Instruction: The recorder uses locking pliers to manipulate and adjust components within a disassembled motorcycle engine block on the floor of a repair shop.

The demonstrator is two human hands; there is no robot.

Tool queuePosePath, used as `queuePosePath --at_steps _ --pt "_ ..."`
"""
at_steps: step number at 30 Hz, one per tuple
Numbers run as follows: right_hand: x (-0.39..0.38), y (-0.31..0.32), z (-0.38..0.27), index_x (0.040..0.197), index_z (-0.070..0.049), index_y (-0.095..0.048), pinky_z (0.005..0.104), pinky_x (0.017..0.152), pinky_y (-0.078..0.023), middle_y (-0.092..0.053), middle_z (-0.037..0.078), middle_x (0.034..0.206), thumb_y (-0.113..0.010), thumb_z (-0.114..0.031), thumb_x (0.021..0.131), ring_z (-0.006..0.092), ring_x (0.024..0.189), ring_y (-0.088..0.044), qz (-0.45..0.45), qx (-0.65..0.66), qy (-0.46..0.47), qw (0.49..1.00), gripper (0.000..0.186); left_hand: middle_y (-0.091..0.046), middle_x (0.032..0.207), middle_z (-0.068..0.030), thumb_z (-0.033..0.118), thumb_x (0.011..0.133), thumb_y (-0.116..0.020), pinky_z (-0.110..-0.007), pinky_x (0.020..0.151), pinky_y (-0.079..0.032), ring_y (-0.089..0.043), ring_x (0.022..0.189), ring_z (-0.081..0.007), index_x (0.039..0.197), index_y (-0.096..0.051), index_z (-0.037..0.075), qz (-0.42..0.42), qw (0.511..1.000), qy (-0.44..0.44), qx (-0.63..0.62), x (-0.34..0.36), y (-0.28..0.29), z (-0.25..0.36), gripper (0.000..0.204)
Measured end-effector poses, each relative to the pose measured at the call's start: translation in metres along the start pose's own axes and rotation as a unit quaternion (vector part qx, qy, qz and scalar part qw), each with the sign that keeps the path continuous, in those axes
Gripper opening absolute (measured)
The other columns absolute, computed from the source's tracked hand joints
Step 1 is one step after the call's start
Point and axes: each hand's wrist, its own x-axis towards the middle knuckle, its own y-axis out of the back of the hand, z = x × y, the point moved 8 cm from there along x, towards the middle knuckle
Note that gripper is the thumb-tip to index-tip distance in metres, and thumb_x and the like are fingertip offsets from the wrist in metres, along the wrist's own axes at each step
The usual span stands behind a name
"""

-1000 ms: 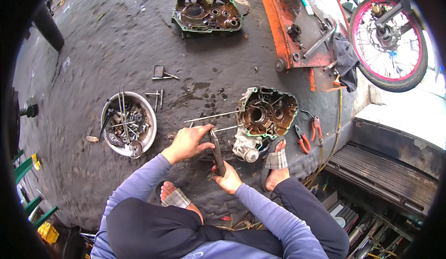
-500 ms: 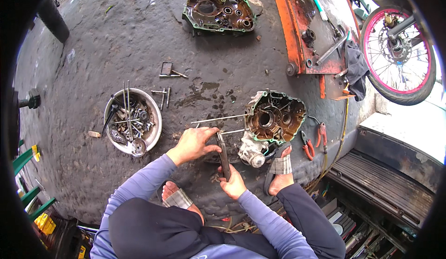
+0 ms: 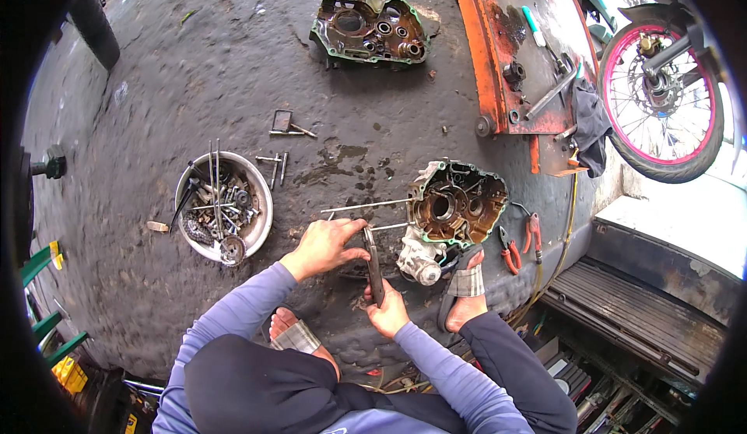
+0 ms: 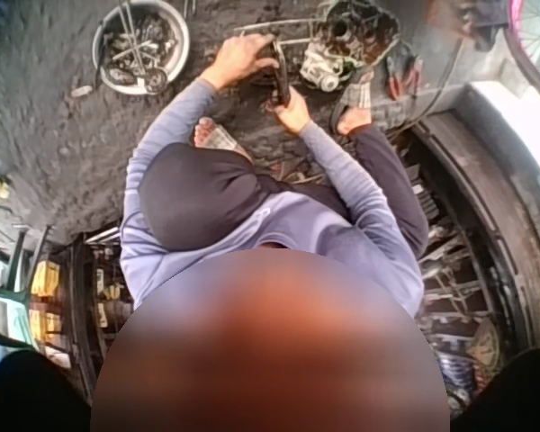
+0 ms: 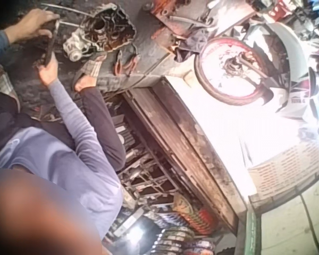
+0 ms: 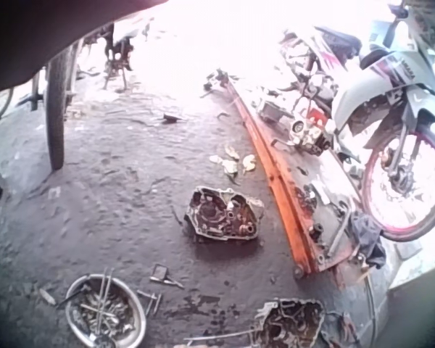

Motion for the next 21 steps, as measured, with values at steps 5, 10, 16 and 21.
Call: queuePosePath --at_steps 5,10,16,21 --pt "-0.003 0.001 -0.007 0.11 0.0 -0.054 0.0273 0.072 -0.051 -0.057 0.004 0.086 -0.052 0.006 0.072 0.0132 0.077 -0.06 0.01 -0.023 -0.019 1.0 0.038 -0.066 0.092 -0.0132 0.054 0.077 -0.069 -0.042 0.068 -0.054 -0.067 0.081 -0.0322 0.119 -0.059 0.006 0.012 1.0 -0.01 -0.006 0.001 -0.001 0.0 0.065" --pt "-0.025 0.02 -0.072 0.107 -0.001 -0.05 0.033 0.048 -0.054 -0.055 0.004 0.088 -0.059 0.001 0.078 0.0146 0.072 -0.057 -0.126 -0.025 -0.298 0.946 0.03 -0.067 0.094 -0.0148 0.037 0.084 -0.069 -0.044 0.067 -0.054 -0.067 0.081 -0.0344 0.118 -0.06 0.004 0.033 0.999 -0.022 -0.015 -0.001 0.0 0.004 0.048" --pt "-0.023 0.003 -0.051 0.106 -0.001 -0.05 0.0326 0.051 -0.054 -0.054 0.004 0.081 -0.058 -0.001 0.078 0.0154 0.066 -0.057 -0.091 -0.017 -0.232 0.968 0.03 -0.059 0.08 -0.0113 0.021 0.087 -0.063 -0.042 0.058 -0.052 -0.064 0.069 -0.031 0.099 -0.06 0.005 0.069 0.995 -0.023 0.061 -0.011 -0.001 0.001 0.021" --pt "0.004 0.0 0.011 0.113 -0.003 -0.051 0.0263 0.068 -0.05 -0.057 0.004 0.09 -0.054 0.007 0.073 0.0124 0.076 -0.057 0.002 -0.001 -0.009 1.0 0.042 -0.058 0.082 -0.008 0.018 0.082 -0.065 -0.039 0.063 -0.05 -0.061 0.075 -0.0265 0.094 -0.06 0.006 0.093 0.989 -0.051 0.103 -0.004 -0.002 0.015 0.018"
